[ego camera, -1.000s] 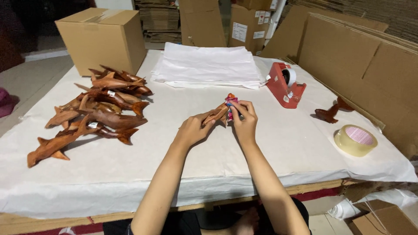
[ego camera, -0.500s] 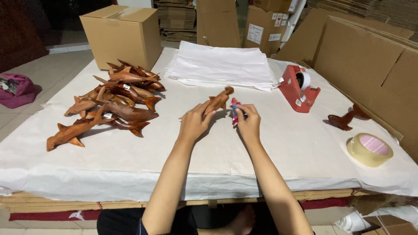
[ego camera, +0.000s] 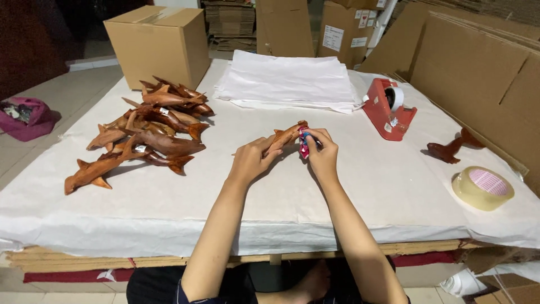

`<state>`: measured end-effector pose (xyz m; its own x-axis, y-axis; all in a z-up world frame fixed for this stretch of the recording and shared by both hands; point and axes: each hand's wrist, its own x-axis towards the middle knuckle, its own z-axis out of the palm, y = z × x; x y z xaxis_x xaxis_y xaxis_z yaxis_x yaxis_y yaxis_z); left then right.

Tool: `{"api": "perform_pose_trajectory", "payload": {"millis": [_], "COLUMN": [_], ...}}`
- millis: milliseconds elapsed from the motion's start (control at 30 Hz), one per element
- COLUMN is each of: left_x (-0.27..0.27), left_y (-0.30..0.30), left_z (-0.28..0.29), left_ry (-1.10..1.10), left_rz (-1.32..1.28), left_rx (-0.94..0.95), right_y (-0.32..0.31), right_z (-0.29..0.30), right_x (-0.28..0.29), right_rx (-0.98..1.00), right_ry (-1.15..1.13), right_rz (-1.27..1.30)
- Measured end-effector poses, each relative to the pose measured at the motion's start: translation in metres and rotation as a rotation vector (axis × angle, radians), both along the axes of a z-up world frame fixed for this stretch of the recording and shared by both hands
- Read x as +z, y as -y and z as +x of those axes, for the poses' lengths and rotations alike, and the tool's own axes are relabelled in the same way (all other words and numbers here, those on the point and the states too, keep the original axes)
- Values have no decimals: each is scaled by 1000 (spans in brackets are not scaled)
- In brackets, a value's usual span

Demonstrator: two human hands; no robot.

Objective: The person is using a small detailing tool to touch up or polish wooden shark figurines on a workbench.

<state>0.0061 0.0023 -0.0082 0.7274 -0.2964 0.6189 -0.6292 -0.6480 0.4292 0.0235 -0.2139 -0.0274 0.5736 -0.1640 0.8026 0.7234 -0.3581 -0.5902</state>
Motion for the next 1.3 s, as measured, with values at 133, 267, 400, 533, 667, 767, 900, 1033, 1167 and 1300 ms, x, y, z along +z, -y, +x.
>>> {"api": "perform_pose_trajectory", "payload": {"millis": [133, 267, 400, 533, 667, 767, 900, 1033, 1167, 1300], "left_x": [-6, -12, -19, -22, -19, -23, -26, -33, -41, -36], "left_y": [0, 5, 6, -1, 0, 1, 2, 3, 8, 15], "left_z": [6, 13, 24, 30, 22, 27, 32, 37, 46, 39], "left_ry": [58, 66, 135, 172, 91, -15, 46, 109, 217, 437], "left_rz": [31, -39, -115, 32, 104, 107, 169, 245, 324, 341], "left_rx": [28, 34, 34, 137, 104, 26, 85, 181, 227, 228], "right_y": [4, 15, 13, 18, 12, 13, 11, -5, -14, -18], "right_z": [8, 28, 28, 29, 29, 26, 17, -4, -17, -17], "right_x": [-10, -28, -28, -24, -24, -22, -18, 0, 11, 4], "right_rx": [-44, -98, -153, -122, 20, -42, -156, -99, -93, -85], "right_ry": [-38, -143, -211, -207, -362, -331, -195, -63, 111, 55], "right_rz": [-2, -59, -48, 108, 198, 78, -104, -176, -244, -421]}}
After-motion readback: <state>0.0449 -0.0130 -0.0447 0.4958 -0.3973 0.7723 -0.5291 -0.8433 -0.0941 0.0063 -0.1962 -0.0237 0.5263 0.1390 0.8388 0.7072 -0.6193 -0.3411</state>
